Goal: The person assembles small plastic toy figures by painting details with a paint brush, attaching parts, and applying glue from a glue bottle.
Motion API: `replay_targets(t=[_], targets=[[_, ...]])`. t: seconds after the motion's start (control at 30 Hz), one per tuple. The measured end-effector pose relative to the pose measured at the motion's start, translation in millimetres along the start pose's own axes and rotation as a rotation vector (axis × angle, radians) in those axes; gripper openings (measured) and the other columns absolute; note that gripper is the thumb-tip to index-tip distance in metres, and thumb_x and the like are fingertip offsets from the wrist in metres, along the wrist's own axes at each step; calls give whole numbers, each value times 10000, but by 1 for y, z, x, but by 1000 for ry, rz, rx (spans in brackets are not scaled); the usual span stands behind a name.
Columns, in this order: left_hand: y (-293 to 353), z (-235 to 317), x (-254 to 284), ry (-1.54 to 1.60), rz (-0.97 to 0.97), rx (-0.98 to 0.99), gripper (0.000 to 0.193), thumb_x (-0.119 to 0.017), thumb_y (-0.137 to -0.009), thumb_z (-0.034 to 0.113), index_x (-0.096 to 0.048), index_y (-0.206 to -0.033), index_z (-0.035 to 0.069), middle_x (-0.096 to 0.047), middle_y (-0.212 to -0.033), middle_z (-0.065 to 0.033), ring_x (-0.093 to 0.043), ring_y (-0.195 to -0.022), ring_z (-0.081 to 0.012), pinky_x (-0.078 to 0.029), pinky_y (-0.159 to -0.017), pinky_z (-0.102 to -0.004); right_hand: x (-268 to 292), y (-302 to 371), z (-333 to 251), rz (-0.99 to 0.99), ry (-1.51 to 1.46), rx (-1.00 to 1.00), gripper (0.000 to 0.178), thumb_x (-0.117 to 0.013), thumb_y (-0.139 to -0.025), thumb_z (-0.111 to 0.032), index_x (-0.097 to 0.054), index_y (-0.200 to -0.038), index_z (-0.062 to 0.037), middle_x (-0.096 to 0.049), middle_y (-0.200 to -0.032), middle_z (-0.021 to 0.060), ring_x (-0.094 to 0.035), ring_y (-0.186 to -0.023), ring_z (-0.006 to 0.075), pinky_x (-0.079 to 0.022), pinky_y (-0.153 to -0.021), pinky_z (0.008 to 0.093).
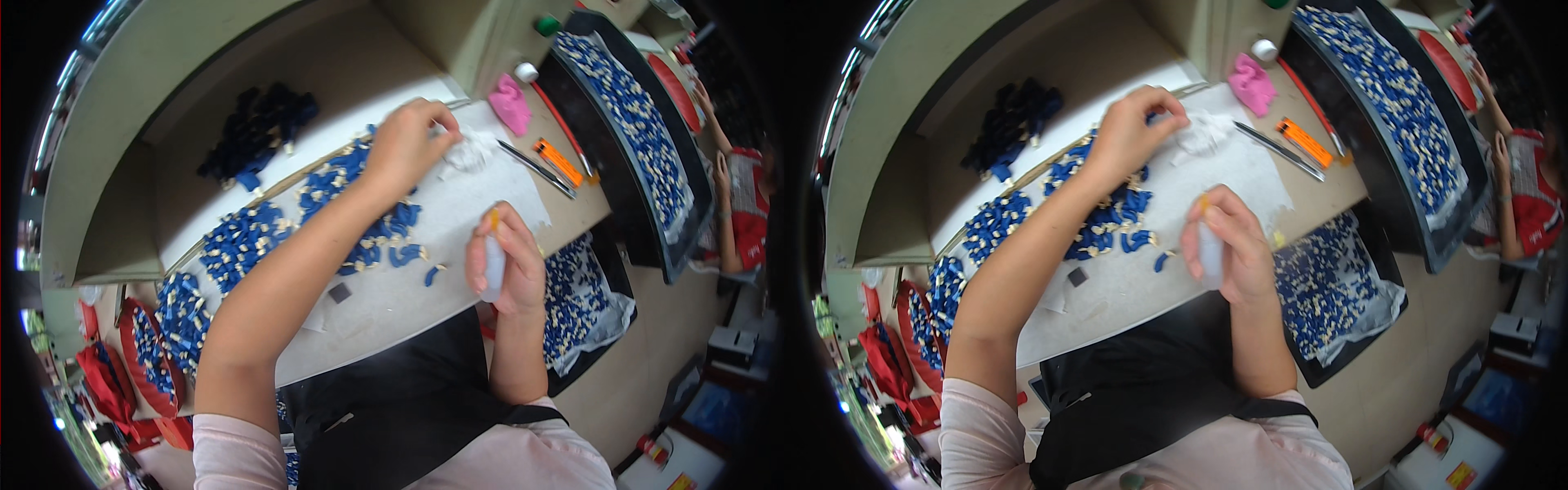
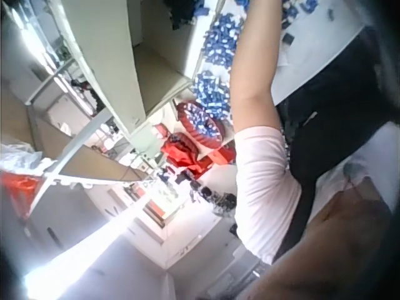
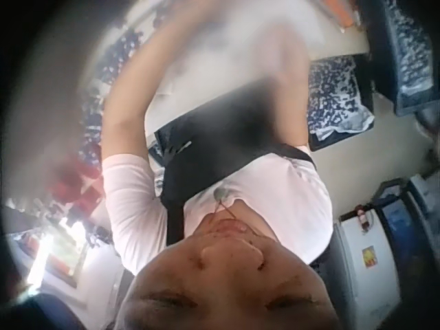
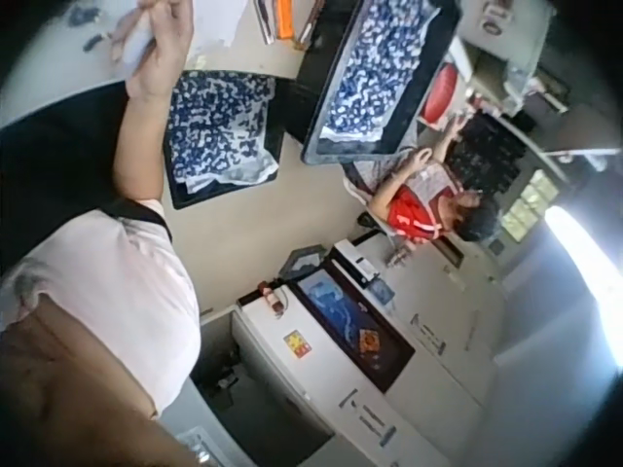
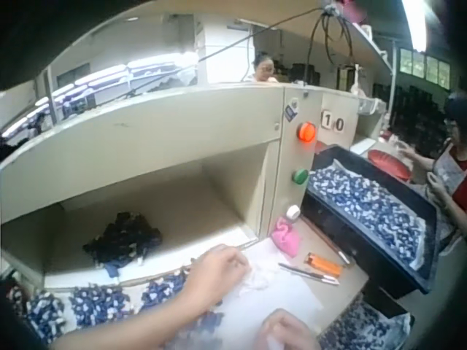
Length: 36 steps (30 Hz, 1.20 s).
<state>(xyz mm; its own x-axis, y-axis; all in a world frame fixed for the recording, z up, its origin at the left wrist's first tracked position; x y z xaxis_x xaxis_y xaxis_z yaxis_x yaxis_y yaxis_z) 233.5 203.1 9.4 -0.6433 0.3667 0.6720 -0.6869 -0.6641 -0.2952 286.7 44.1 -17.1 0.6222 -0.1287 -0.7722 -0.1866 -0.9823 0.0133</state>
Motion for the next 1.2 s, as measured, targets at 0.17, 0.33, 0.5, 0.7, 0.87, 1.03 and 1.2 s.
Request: replay_targets(t=[0.17, 0.33, 0.5, 0.7, 0.87, 1.03, 1.2], targets=[[20, -10, 38, -182, 90, -150, 140, -599, -759, 170, -598, -791, 34, -571, -755, -93, -543, -731, -233, -436, -674, -324, 10, 11, -17, 274, 468, 391, 107, -432, -861, -101, -474, -898, -9, -524, -705, 87, -491, -605, 133, -402, -574, 233], [29, -75, 114, -512, 317, 76, 255, -629, -723, 197, -553, -923, 60, -594, -827, -130, -591, -776, -270, -468, -678, -329, 13, 13, -12, 246, 969, 576, 138, -482, -831, -51, -491, -956, 4, -556, -910, 112, -536, -841, 173, -392, -789, 261], [34, -80, 105, -749, 250, 108, 375, -666, -682, 216, -502, -990, 80, -588, -814, -134, -585, -777, -286, -466, -692, -352, 13, 23, -17, 308, 1367, 571, 278, -497, -808, -20, -467, -1082, 15, -544, -1018, 129, -520, -945, 208, -374, -854, 289], [62, -67, 156, -417, 379, 193, 283, -619, -730, 126, -536, -994, 71, -604, -832, -125, -607, -730, -244, -479, -653, -331, 15, 28, 0, 334, 1304, 567, 424, -517, -787, 25, -369, -1184, 16, -477, -1140, 174, -501, -969, 195, -375, -867, 298], [142, -21, 153, 377, 303, 237, 169, -592, -752, 84, -583, -919, 62, -596, -732, -73, -577, -645, -141, -451, -599, -270, -15, 41, 14, 113, 934, 481, 416, -405, -814, -19, -301, -1211, 48, -492, -1097, 247, -488, -1036, 291, -381, -891, 371], [232, 16, 105, 511, 137, 87, 216, -606, -746, 103, -549, -946, 49, -571, -819, -67, -568, -687, -130, -440, -602, -259, -56, 55, 73, -171, 614, 384, 442, -496, -808, -104, -316, -1183, 47, -449, -1120, 207, -476, -986, 301, -373, -863, 423], [272, 15, 77, 1220, 324, 366, 245, -566, -807, 126, -473, -1027, 72, -534, -911, -27, -542, -809, -88, -445, -662, -226, -77, 63, 91, -179, 489, 246, 410, -470, -804, -47, -329, -1174, 58, -453, -1105, 196, -479, -974, 294, -386, -846, 388]])
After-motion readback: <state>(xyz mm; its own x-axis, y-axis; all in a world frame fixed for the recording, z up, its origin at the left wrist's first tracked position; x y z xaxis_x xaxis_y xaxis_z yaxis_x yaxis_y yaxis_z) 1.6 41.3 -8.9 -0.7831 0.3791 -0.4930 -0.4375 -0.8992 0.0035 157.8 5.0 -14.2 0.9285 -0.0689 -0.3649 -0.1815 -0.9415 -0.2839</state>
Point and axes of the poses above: each hand's wrist, its own y-axis away from the middle knuckle, its own x-axis out of the back of the hand, z = x × y, the point moved 4 cm from there along -y, towards the middle knuckle
